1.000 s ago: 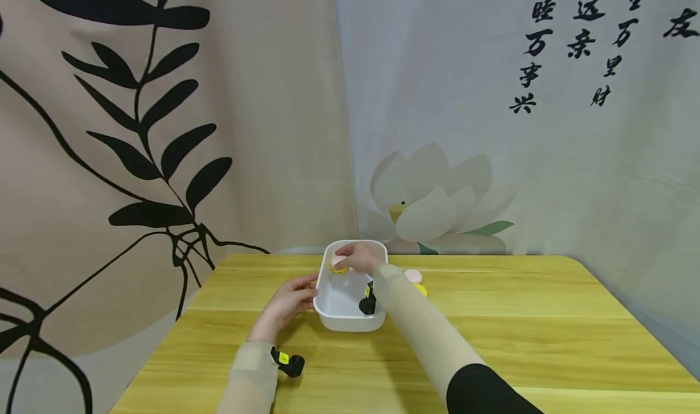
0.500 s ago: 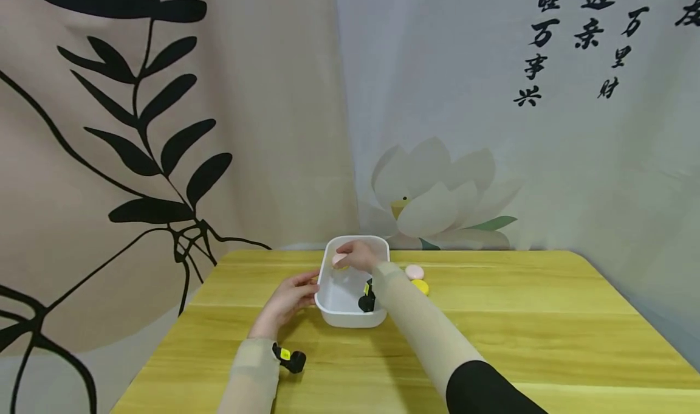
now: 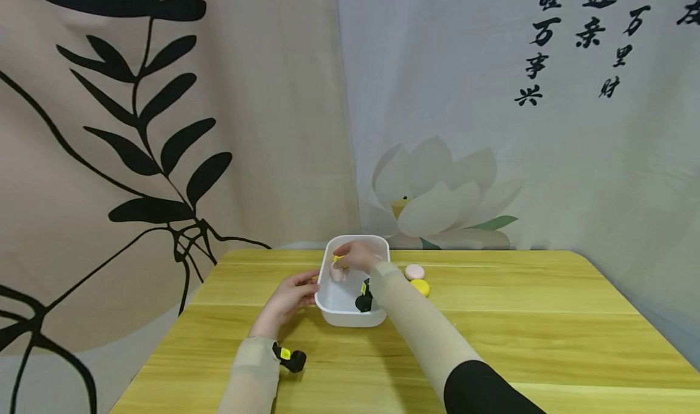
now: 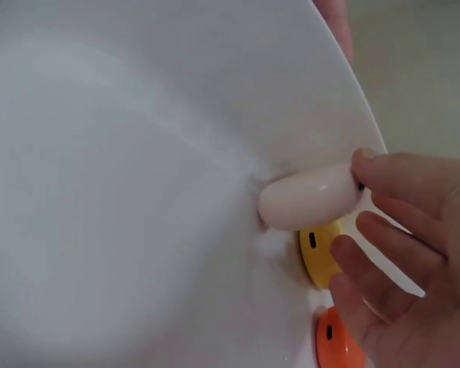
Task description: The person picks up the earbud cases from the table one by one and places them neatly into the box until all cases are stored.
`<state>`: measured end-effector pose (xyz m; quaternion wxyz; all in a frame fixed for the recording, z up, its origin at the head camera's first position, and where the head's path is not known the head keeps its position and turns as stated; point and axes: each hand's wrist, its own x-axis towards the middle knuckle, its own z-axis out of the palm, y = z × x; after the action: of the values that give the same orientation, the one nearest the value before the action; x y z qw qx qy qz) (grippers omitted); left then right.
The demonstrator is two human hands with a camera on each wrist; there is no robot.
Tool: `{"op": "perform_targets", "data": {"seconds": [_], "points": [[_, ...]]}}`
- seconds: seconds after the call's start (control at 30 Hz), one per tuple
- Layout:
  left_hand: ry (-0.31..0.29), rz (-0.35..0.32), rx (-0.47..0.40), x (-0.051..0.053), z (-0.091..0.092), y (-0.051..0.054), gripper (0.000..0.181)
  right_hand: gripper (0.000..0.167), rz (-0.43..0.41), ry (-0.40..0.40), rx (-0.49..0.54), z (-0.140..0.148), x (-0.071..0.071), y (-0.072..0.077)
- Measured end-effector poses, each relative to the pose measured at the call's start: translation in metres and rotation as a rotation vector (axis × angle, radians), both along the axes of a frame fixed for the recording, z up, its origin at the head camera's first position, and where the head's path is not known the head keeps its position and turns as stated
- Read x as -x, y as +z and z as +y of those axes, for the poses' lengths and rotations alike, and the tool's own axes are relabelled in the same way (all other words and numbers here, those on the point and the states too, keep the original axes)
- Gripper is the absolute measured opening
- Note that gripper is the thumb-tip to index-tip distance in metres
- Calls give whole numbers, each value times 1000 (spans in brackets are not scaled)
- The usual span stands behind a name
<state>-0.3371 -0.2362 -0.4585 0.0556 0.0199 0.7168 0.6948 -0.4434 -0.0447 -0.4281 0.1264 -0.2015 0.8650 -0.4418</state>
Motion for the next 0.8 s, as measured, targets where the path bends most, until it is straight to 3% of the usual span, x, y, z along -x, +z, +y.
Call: {"op": "perform_targets", "data": {"seconds": [0.17,0.43,0.6,0.8], "points": [[3,-5,-3,-1,-1,0,46,39,-23,4,4,-2,-1,0],[6,-8,-7,-2,-1,0,46,33,-34,-71,15,-3,0,-4],[-1,-10,-4,-2,0,-1,45,31,-16,-66,67,0,-4,-2],[2,-12,-11,-1,0,0,46,30,12,-46,65,1,1,-2]]}}
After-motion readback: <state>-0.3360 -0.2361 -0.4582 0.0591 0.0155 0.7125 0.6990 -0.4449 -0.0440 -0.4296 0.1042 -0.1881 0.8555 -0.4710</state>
